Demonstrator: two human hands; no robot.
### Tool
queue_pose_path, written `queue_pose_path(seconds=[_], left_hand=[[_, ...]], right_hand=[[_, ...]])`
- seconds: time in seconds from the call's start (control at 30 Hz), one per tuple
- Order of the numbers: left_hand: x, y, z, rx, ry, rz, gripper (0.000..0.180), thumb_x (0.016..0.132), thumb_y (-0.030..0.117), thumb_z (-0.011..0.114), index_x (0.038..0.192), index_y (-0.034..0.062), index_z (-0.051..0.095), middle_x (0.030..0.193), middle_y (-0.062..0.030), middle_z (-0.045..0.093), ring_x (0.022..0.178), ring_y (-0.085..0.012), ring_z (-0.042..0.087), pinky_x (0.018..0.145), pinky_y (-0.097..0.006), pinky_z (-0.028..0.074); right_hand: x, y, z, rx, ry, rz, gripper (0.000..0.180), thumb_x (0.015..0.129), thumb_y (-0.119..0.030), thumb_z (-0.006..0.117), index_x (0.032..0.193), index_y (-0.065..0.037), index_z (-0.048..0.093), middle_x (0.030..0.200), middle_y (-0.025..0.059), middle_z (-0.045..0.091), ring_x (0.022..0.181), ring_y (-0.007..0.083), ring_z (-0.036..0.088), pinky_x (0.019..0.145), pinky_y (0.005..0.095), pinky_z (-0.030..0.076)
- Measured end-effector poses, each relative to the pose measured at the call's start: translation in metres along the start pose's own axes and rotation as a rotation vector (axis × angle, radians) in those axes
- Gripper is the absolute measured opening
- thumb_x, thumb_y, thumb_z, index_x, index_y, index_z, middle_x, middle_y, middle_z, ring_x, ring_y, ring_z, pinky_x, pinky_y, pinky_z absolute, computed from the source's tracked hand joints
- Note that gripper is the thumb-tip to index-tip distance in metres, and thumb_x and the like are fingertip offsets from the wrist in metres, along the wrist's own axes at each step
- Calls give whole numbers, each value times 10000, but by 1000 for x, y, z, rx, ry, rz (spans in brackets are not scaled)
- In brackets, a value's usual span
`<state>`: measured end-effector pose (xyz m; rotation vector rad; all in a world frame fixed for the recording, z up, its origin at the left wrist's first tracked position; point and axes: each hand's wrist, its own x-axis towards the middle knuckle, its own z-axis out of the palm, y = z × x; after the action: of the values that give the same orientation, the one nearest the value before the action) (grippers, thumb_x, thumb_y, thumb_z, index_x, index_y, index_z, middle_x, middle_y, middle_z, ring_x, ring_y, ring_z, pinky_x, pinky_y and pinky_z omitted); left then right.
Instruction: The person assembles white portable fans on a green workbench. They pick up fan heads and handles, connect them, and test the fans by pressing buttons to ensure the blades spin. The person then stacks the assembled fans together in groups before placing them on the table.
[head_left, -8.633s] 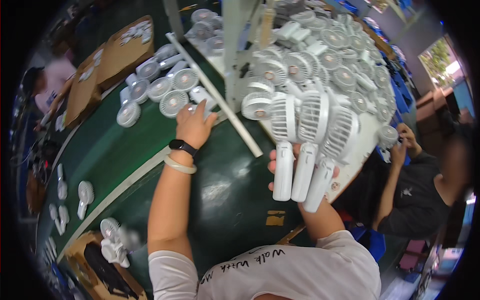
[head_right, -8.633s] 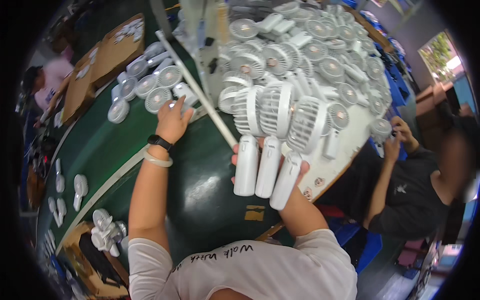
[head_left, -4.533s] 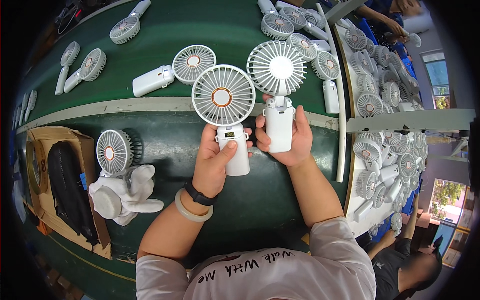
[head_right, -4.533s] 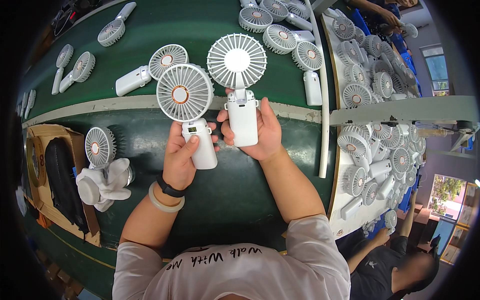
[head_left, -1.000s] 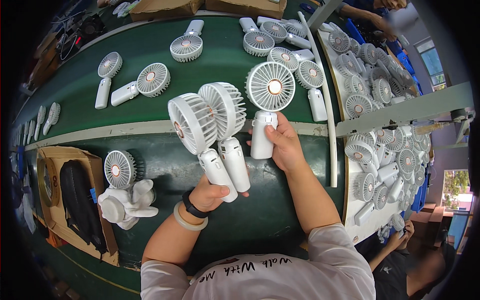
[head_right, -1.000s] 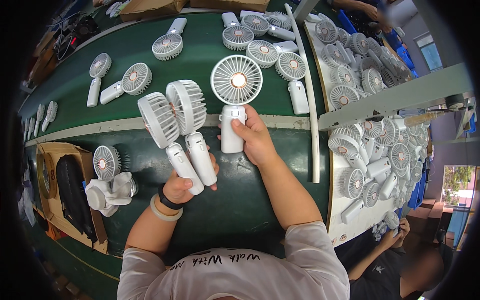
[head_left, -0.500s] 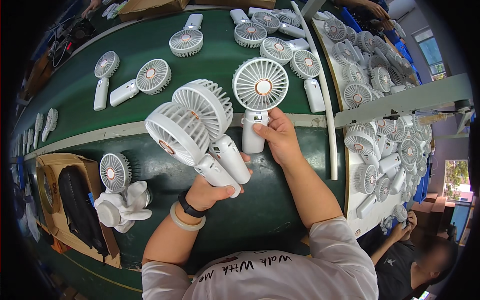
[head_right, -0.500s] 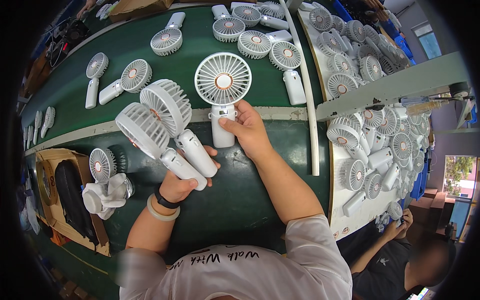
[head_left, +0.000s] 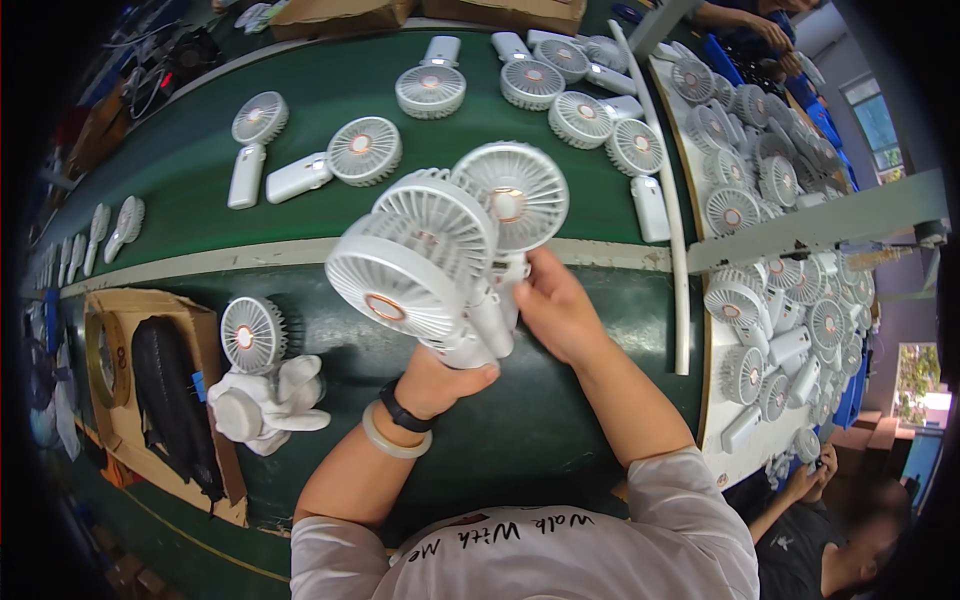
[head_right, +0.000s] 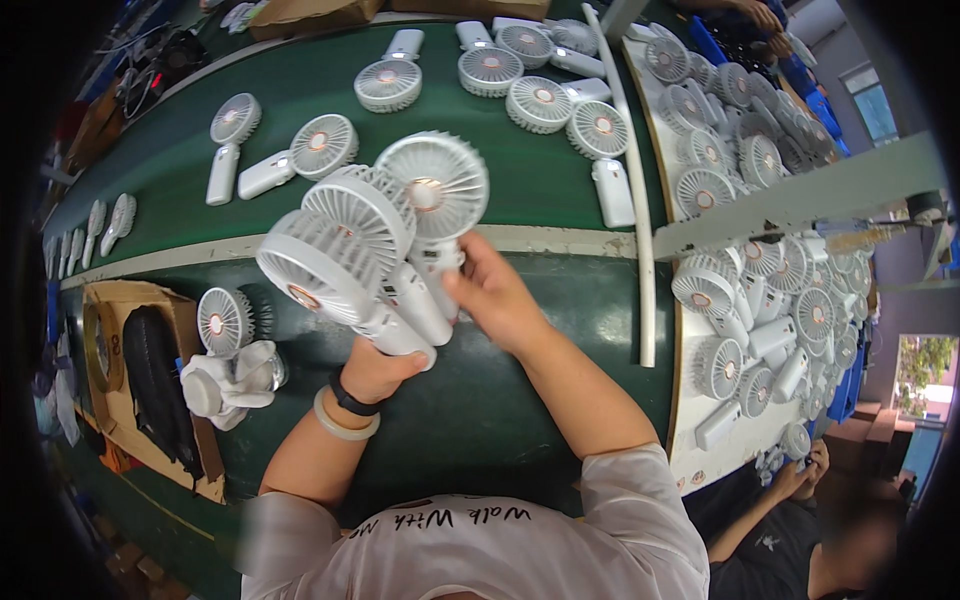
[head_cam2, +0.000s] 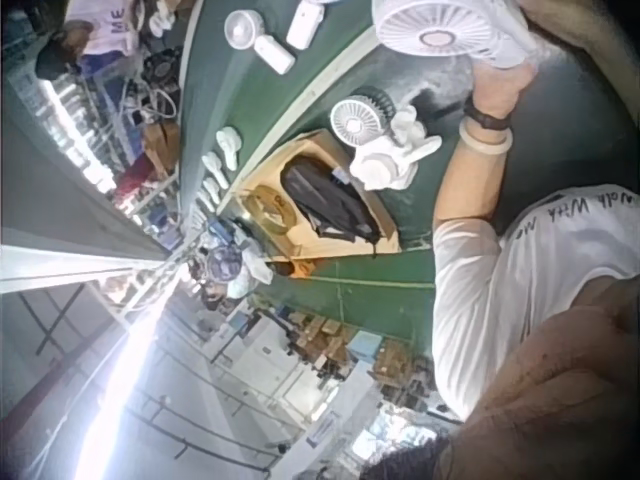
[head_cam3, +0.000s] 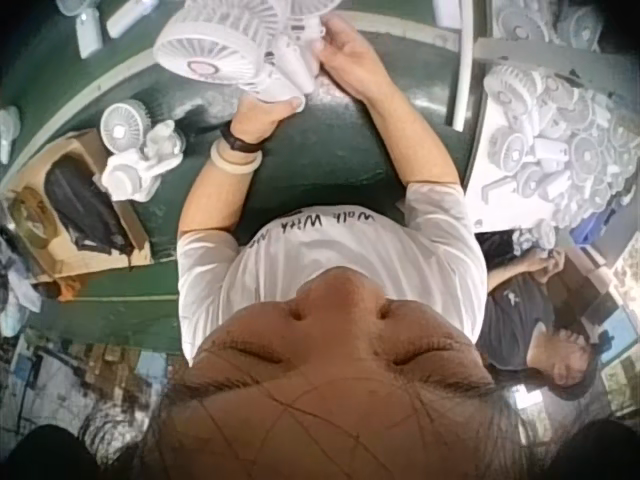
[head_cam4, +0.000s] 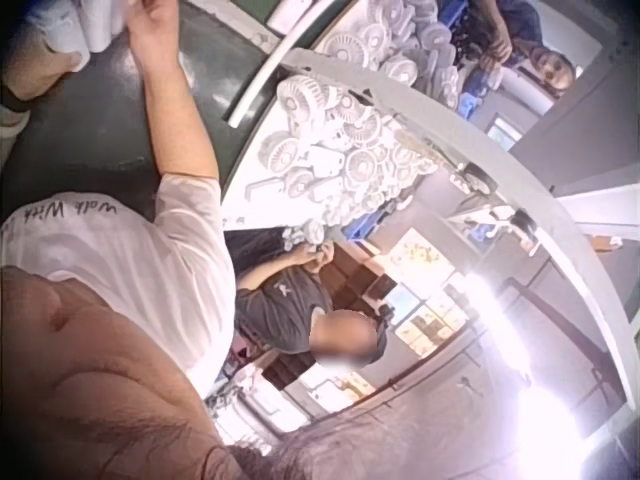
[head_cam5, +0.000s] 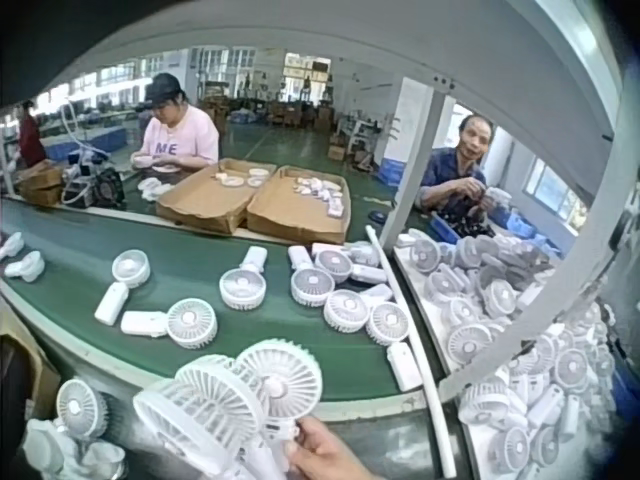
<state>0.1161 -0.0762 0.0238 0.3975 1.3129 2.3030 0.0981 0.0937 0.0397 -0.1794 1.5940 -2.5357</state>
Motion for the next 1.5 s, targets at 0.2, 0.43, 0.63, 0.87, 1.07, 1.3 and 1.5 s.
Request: queue_pose_path(seconds=[0.2,0.43,0.63,0.87,1.07,1.3,1.5], left_hand=[[1,-12,1,616,-131,225,877,718,189,742,1373,-33,202,1375,-184,318,1261,-299,348,1026,-409,293],[4,-9,3,704,26,450,938,751,351,702,1399,-36,144,1446,-234,186,1346,-404,164,1065,-471,192],[6,-5,3,735,-18,375,814,825,304,649,1413,-3,176,1455,-162,163,1335,-282,234,1036,-414,283],[7,-5,6,718,5,387,780,800,202,671,1403,-4,219,1438,-169,189,1309,-294,278,1015,-392,326],[4,-4,8,690,24,369,793,726,119,715,1383,14,283,1432,-185,180,1289,-333,296,1017,-401,321],[7,-9,14,700,-208,388,365,683,-2,700,1018,142,681,1464,-170,-30,1353,-381,162,1066,-449,268],[2,-5,20,925,-259,287,197,696,-17,659,868,79,666,1383,-195,272,1249,-345,365,999,-417,348]], right_hand=[[-12,3,19,-407,-314,-122,922,620,-256,804,1343,10,296,1332,167,383,1226,278,391,1042,392,272],[-2,-8,-5,758,-294,133,813,635,-442,716,1297,-83,410,1290,176,448,1166,321,479,1005,459,363],[0,5,-21,769,-217,182,805,633,-490,712,1285,-118,419,1323,190,405,1211,351,421,957,538,384],[0,5,-19,789,-217,210,791,619,-516,710,1255,-137,430,1293,138,436,1206,314,429,963,537,361],[0,8,-16,844,-229,224,786,622,-511,700,1254,-128,432,1278,134,448,1201,313,435,981,546,346],[-3,-5,-17,886,-197,226,707,695,-399,678,1252,-44,425,1222,168,504,1129,327,505,976,496,386],[-69,-51,-1,343,171,230,576,708,-122,696,1215,-12,448,1075,114,580,952,207,600,800,346,513]])
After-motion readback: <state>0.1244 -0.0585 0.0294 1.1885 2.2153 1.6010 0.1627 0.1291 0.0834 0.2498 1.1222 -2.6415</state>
